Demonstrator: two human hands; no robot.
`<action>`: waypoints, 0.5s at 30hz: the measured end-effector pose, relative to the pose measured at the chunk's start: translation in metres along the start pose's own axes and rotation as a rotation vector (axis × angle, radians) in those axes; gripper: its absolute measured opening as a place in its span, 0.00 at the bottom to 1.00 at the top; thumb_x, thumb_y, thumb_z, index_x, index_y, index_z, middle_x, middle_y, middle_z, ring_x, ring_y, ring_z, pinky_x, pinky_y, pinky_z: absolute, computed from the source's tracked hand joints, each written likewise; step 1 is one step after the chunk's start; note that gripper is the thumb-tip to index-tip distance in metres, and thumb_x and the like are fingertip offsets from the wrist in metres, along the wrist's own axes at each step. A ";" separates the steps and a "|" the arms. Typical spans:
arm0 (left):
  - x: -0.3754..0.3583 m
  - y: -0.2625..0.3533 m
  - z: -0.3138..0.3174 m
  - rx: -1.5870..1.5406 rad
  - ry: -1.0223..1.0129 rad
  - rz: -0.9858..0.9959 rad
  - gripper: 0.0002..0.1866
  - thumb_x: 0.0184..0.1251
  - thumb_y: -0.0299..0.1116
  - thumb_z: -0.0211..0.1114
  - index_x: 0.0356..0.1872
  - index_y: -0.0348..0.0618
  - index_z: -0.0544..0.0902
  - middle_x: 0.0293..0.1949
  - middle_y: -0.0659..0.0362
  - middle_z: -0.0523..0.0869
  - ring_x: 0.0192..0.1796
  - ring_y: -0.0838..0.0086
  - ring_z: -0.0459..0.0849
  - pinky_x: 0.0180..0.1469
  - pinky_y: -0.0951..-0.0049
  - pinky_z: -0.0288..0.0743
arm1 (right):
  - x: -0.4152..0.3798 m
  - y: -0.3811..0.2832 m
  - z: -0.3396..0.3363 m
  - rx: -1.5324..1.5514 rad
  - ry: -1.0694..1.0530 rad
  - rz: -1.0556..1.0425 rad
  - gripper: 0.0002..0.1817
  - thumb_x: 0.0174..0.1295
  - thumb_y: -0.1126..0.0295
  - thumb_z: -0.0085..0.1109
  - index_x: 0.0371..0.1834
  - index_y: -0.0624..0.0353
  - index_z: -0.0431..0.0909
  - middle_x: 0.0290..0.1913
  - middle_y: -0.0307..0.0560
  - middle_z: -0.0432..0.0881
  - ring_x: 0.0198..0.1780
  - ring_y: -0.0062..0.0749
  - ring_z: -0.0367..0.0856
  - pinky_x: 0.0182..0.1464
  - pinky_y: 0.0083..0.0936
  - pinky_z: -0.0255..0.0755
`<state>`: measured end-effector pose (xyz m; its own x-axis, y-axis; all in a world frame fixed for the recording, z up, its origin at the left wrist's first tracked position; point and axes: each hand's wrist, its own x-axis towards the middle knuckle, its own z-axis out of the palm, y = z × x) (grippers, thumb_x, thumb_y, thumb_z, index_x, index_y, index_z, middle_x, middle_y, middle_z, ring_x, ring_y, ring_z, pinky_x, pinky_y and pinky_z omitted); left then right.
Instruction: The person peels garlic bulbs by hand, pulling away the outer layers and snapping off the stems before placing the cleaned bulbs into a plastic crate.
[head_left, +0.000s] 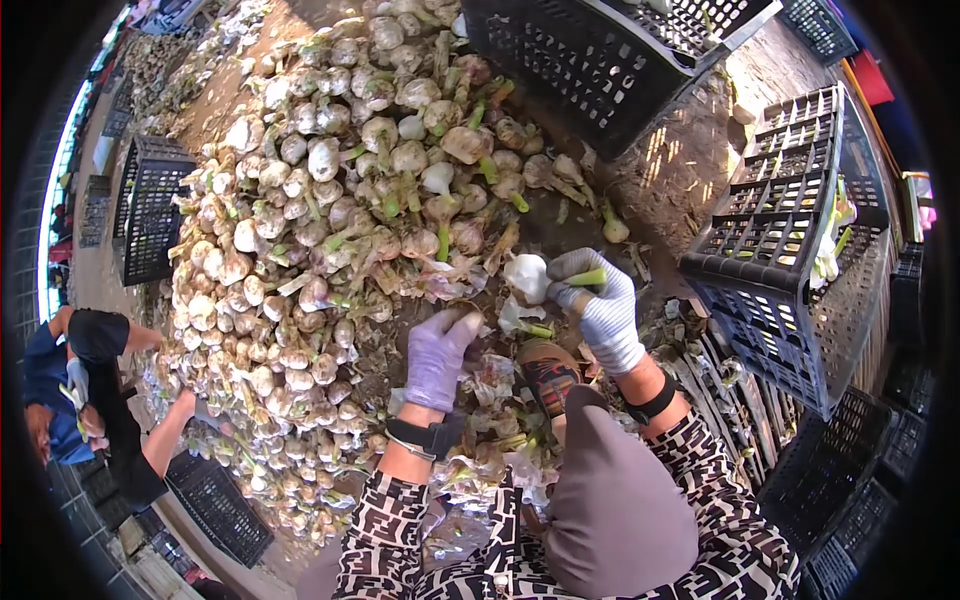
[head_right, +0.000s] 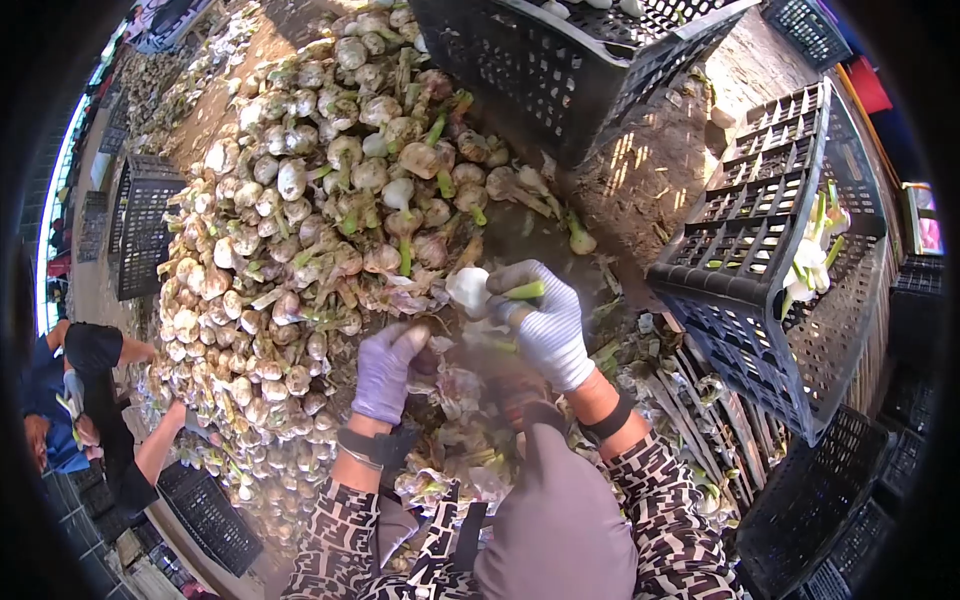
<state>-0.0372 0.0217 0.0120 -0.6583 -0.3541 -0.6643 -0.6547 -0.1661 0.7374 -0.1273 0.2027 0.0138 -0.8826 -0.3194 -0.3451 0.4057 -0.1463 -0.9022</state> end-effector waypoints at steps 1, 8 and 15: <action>-0.002 0.015 0.003 -0.068 -0.053 -0.020 0.11 0.59 0.31 0.63 0.38 0.33 0.81 0.26 0.58 0.83 0.22 0.79 0.79 0.26 0.79 0.76 | 0.000 0.003 0.003 0.003 -0.009 0.002 0.10 0.51 0.82 0.55 0.38 0.65 0.76 0.38 0.46 0.79 0.34 0.28 0.80 0.38 0.20 0.76; 0.011 0.020 0.023 -0.013 -0.075 0.054 0.06 0.56 0.27 0.63 0.29 0.34 0.82 0.18 0.62 0.79 0.20 0.80 0.77 0.22 0.81 0.73 | 0.000 0.023 0.001 -0.361 -0.153 -0.258 0.12 0.48 0.76 0.64 0.37 0.60 0.76 0.37 0.42 0.79 0.38 0.25 0.78 0.42 0.23 0.73; 0.025 -0.048 0.009 0.311 0.074 0.078 0.08 0.50 0.29 0.64 0.29 0.35 0.83 0.22 0.56 0.83 0.21 0.74 0.79 0.27 0.73 0.73 | 0.000 0.031 -0.010 0.426 -0.024 0.289 0.10 0.54 0.72 0.58 0.36 0.68 0.75 0.36 0.43 0.79 0.35 0.25 0.77 0.41 0.22 0.73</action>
<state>-0.0256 0.0293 -0.0409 -0.6897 -0.4228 -0.5878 -0.6928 0.1494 0.7054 -0.1176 0.2070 -0.0163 -0.7166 -0.4236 -0.5541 0.6973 -0.4159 -0.5838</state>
